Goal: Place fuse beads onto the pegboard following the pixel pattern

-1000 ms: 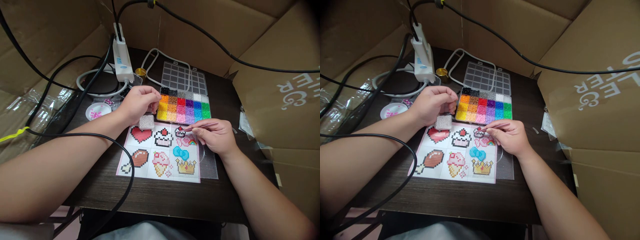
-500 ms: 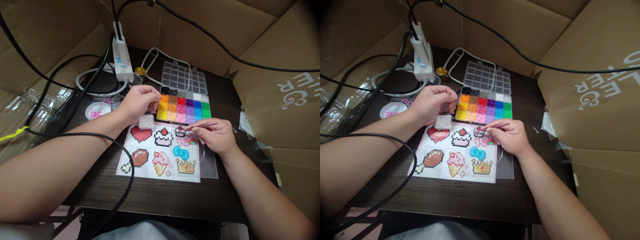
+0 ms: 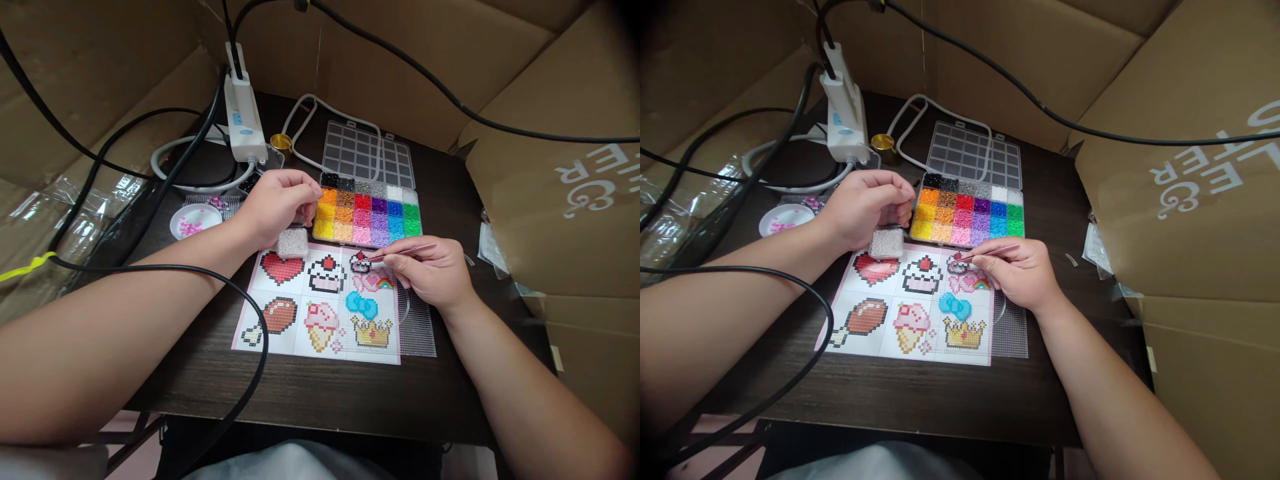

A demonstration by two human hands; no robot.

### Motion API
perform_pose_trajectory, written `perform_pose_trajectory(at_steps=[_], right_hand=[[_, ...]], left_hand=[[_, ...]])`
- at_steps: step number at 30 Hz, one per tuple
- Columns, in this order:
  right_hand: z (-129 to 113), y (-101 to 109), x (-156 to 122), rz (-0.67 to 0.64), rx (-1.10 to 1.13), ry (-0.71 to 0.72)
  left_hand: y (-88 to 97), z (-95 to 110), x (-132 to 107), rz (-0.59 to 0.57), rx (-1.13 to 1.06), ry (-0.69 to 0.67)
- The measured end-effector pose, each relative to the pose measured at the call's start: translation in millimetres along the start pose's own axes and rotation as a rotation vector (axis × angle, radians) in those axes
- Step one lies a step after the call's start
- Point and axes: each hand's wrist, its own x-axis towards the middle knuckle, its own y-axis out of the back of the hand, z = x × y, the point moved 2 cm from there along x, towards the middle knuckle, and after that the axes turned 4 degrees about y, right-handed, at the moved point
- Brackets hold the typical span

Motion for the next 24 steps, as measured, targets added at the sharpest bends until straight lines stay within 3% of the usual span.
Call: perform_pose_trajectory(at_steps=[18, 24], right_hand=[[-0.8, -0.8, 1.4, 0.002, 0.076, 0.023], [5.4, 2.8, -1.0, 0.065, 0.12, 0.057]], left_hand=[[3.7, -1.8, 0.7, -0.022, -0.024, 0.017], [6.0, -0.9, 0.8, -0.036, -0.012, 0.018]])
